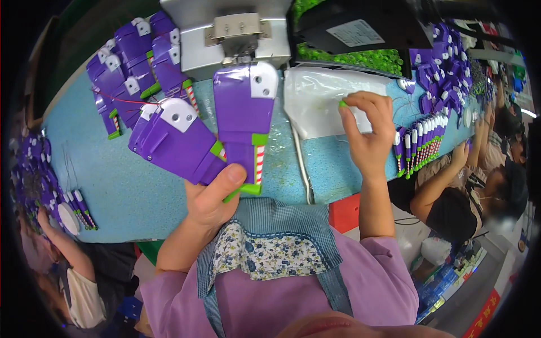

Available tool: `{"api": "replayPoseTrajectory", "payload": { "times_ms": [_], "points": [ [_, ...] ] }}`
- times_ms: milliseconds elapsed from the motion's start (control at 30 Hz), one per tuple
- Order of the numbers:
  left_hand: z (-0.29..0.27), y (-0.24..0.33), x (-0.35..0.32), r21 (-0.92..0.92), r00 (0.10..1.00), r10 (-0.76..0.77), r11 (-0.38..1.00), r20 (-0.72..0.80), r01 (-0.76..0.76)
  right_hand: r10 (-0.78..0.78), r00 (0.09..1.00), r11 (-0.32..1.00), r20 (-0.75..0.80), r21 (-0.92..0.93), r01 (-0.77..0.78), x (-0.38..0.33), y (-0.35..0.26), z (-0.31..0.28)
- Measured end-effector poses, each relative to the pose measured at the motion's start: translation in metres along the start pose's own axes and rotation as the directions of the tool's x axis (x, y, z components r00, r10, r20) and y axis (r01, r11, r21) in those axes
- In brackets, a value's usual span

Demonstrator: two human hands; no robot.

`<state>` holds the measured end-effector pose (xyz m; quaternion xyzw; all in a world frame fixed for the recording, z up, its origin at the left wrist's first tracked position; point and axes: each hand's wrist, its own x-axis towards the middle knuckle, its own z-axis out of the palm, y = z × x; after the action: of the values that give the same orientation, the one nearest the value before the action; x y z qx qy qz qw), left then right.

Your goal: The person attaches green plastic pieces onto toy components by hand, arranges the parts on the table, and fastens screws into them using an electric screwdriver.

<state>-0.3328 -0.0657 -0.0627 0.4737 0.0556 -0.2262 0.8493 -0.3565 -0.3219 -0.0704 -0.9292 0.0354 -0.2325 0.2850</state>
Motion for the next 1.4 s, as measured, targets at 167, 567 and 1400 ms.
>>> {"api": "replayPoseTrajectory", "payload": {
  "times_ms": [167, 567, 1400],
  "points": [
    [0.006, -0.003, 0.005, -0.003, 0.978, 0.205, 0.979, -0.034, -0.205, 0.199, 0.958, 0.711, 0.206, 0.643, -0.286, -0.019, -0.056, 0.008],
    [0.006, 0.002, 0.004, 0.211, 0.923, 0.382, 0.899, 0.049, -0.384, 0.132, 0.932, 0.519, 0.337, 0.777, -0.355, -0.029, -0.097, 0.029],
    [0.004, 0.03, -0.006, 0.629, 0.925, 0.332, 0.684, 0.182, -0.369, 0.058, 0.902, 0.465, 0.427, 0.788, -0.403, -0.024, -0.108, 0.025]
  ]
}}
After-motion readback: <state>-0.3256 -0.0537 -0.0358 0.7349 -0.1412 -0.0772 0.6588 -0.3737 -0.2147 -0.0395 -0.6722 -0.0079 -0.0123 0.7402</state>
